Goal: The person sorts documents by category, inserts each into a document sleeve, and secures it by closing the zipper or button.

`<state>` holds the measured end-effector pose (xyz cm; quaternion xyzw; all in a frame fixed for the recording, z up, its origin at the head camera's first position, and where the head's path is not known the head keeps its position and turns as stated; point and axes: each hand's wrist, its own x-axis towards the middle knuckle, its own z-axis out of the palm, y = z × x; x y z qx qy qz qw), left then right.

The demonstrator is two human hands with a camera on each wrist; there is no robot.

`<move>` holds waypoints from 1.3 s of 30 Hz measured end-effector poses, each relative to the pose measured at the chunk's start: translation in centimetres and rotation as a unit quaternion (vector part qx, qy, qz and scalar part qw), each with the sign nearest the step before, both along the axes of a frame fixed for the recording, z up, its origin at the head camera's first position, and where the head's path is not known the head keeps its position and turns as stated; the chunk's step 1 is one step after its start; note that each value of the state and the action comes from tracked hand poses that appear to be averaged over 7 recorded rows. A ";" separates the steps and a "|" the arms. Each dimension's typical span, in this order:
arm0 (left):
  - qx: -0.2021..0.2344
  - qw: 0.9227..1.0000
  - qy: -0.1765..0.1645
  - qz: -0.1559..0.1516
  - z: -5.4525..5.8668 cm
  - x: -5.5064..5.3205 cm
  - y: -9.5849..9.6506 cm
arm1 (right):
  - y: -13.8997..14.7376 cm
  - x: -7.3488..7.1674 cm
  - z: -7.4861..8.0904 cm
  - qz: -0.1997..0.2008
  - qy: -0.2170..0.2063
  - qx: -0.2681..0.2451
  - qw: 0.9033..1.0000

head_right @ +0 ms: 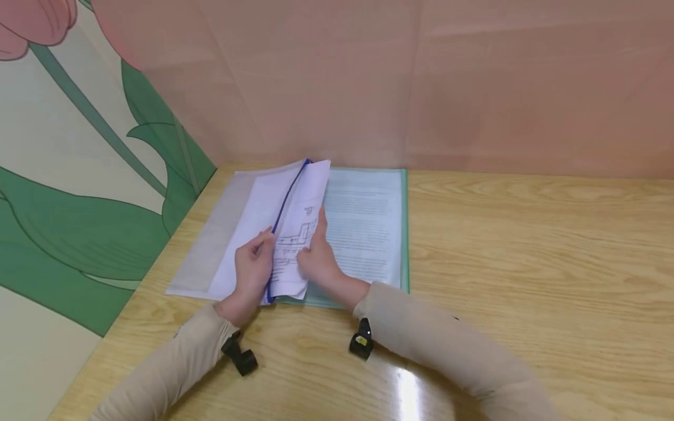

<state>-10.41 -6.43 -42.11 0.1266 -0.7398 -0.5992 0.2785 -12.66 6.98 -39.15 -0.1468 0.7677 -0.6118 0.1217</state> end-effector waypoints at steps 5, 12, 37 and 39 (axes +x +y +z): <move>0.004 1.000 -0.019 0.002 0.1 0.1 -0.2 | 0.4 -0.4 0.5 0.021 -0.029 0.003 0.999; 0.003 0.999 -0.042 0.004 0.2 0.3 -0.2 | 2.0 -1.1 1.3 0.041 -0.083 0.043 0.995; 0.019 0.999 -0.046 0.005 0.6 0.4 -0.2 | 0.6 -2.1 1.2 0.032 -0.107 0.005 0.994; 0.019 0.999 -0.047 0.003 0.6 0.4 -0.2 | 0.0 -2.1 1.3 0.030 -0.105 0.000 0.994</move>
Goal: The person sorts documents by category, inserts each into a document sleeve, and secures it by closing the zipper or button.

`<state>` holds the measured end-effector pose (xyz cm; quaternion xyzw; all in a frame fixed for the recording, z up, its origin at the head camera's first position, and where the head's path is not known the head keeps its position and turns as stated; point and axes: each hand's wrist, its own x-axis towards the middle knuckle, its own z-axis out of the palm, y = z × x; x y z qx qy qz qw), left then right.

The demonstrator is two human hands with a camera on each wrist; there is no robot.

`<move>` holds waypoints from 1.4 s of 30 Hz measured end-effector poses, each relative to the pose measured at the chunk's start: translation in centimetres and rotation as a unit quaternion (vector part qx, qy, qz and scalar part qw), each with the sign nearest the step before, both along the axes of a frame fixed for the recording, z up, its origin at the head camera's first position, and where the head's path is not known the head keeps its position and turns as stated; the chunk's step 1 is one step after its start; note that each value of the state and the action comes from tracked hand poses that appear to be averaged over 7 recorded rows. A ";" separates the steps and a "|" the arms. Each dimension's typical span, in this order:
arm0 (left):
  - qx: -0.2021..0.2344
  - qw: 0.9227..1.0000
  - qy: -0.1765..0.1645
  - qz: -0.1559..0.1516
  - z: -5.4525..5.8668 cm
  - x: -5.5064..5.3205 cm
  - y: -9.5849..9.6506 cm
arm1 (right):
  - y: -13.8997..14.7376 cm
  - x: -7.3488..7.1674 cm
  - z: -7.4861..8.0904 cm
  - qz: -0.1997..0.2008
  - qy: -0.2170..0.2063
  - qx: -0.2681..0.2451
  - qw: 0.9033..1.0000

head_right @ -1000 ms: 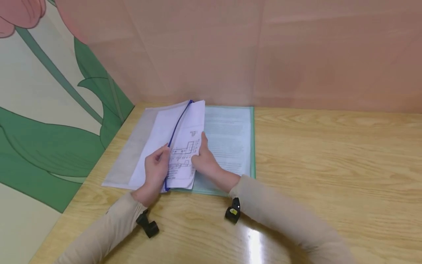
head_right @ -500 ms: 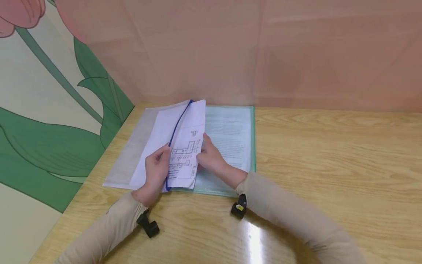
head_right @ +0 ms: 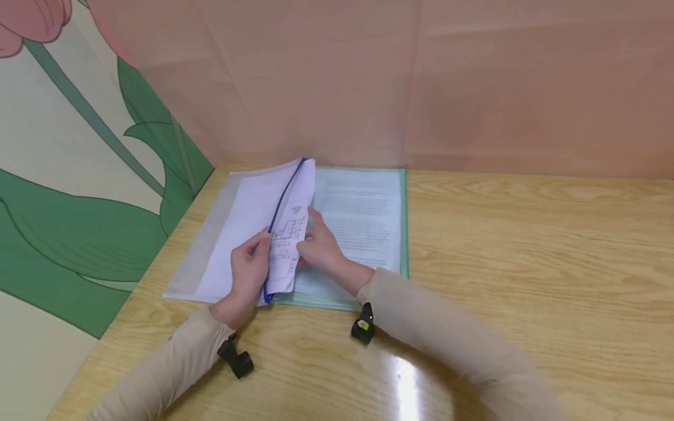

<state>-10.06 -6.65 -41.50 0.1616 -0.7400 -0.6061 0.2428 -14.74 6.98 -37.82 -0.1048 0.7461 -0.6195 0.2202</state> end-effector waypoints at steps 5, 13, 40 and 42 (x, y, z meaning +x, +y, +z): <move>-0.009 1.000 0.017 -0.001 0.1 0.0 -0.1 | -1.3 -0.2 -0.2 -0.001 0.007 -0.003 1.000; -0.016 0.999 0.028 -0.012 0.3 0.1 -0.1 | -2.9 -0.4 -0.6 -0.002 0.023 0.028 0.999; -0.055 0.998 0.004 0.015 0.0 -0.5 -1.8 | -3.7 -1.0 -0.5 0.008 -0.018 -0.013 1.000; -0.057 0.998 -0.003 0.013 -0.1 -0.6 -2.1 | -3.5 -1.2 -0.4 0.012 -0.013 -0.001 1.000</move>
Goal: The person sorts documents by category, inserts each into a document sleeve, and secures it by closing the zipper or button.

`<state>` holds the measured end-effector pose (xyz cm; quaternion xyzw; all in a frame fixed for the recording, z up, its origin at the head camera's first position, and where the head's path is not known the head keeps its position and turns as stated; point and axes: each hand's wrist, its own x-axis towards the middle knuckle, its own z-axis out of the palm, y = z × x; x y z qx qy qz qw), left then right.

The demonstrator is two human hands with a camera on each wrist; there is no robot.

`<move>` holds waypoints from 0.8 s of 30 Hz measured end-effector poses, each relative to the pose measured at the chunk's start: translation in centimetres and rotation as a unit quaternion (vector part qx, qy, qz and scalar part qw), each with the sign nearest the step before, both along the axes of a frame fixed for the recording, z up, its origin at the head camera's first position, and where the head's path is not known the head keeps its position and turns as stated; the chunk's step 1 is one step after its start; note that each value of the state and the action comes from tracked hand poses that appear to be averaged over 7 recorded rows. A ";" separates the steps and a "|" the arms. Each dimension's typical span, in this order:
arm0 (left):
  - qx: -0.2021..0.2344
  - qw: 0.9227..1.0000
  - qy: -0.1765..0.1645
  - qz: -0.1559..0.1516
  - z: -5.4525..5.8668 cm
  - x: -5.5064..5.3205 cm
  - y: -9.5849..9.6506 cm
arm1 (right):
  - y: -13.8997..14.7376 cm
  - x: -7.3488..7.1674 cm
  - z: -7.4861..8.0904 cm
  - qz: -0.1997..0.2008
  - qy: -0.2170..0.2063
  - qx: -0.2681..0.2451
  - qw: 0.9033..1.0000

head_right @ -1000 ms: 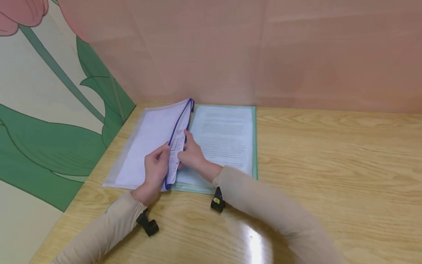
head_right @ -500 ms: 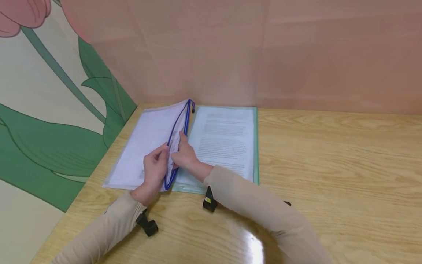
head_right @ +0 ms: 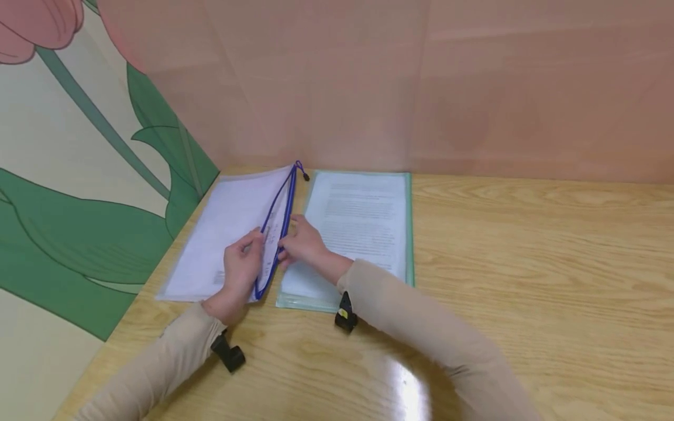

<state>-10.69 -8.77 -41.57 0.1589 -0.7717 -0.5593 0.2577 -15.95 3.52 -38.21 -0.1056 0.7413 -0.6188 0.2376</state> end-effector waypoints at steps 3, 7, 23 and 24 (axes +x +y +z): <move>-0.007 1.000 -0.010 -0.002 -0.1 -0.2 -0.4 | 0.3 -0.5 0.0 0.007 0.006 0.010 1.000; -0.024 1.000 -0.019 -0.005 -0.2 -0.3 -0.7 | 0.8 -1.3 0.1 0.008 0.013 0.022 1.000; -0.227 0.956 -0.157 -0.103 0.2 -0.2 -0.2 | 2.5 -5.1 0.5 0.008 0.054 0.120 0.991; -0.237 0.952 -0.159 -0.110 0.4 -0.2 -0.3 | 2.5 -5.4 0.5 0.005 0.057 0.125 0.991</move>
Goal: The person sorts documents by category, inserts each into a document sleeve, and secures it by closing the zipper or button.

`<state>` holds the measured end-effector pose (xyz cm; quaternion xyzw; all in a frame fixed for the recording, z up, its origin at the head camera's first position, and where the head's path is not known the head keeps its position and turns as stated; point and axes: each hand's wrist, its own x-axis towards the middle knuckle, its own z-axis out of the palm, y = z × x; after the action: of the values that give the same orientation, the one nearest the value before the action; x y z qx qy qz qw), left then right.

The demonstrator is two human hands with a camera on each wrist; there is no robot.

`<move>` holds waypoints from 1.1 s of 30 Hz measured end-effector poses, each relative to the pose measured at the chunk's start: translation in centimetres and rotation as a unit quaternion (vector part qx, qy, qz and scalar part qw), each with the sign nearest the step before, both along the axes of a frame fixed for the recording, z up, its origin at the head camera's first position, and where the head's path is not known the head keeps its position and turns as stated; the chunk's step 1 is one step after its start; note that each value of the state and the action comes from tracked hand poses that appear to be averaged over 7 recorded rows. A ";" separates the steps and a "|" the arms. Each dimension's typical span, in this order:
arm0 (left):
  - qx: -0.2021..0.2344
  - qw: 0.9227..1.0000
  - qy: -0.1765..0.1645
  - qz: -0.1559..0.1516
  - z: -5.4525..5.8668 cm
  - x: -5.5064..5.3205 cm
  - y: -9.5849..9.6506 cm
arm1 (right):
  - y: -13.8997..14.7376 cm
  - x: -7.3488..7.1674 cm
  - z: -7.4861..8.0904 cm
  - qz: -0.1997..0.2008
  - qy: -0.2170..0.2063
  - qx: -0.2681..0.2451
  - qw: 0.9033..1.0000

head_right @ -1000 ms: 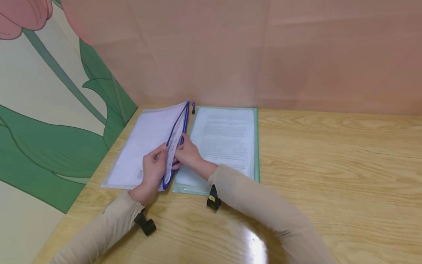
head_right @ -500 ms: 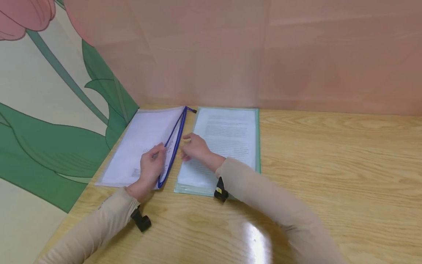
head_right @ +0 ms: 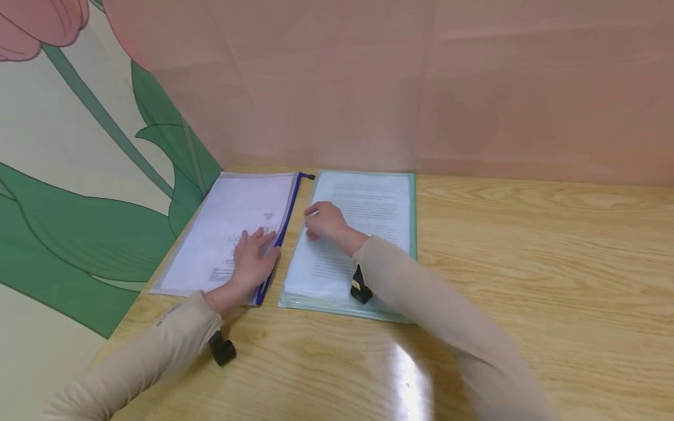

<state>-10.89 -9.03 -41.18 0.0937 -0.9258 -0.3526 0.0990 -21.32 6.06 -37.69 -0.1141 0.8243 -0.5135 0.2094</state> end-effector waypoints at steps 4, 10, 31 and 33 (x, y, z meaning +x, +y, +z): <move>-0.019 0.999 -0.024 -0.039 1.0 -0.7 -0.5 | 0.2 -1.1 0.3 -0.004 0.011 0.009 1.000; -0.079 0.991 -0.023 -0.106 2.6 -3.4 -2.1 | 0.3 -2.5 0.7 0.002 0.037 0.031 0.999; -0.365 0.908 -0.065 -0.197 3.7 -11.5 -1.9 | 0.4 -6.5 0.4 -0.049 0.179 0.079 0.979; -0.370 0.907 -0.068 -0.191 3.8 -11.9 -1.8 | 0.3 -6.9 0.5 -0.045 0.197 0.088 0.975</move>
<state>-22.83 -10.80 -37.43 -0.1048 -0.9944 0.0099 -0.0060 -28.25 6.37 -37.16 -0.1570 0.8957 -0.4150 0.0283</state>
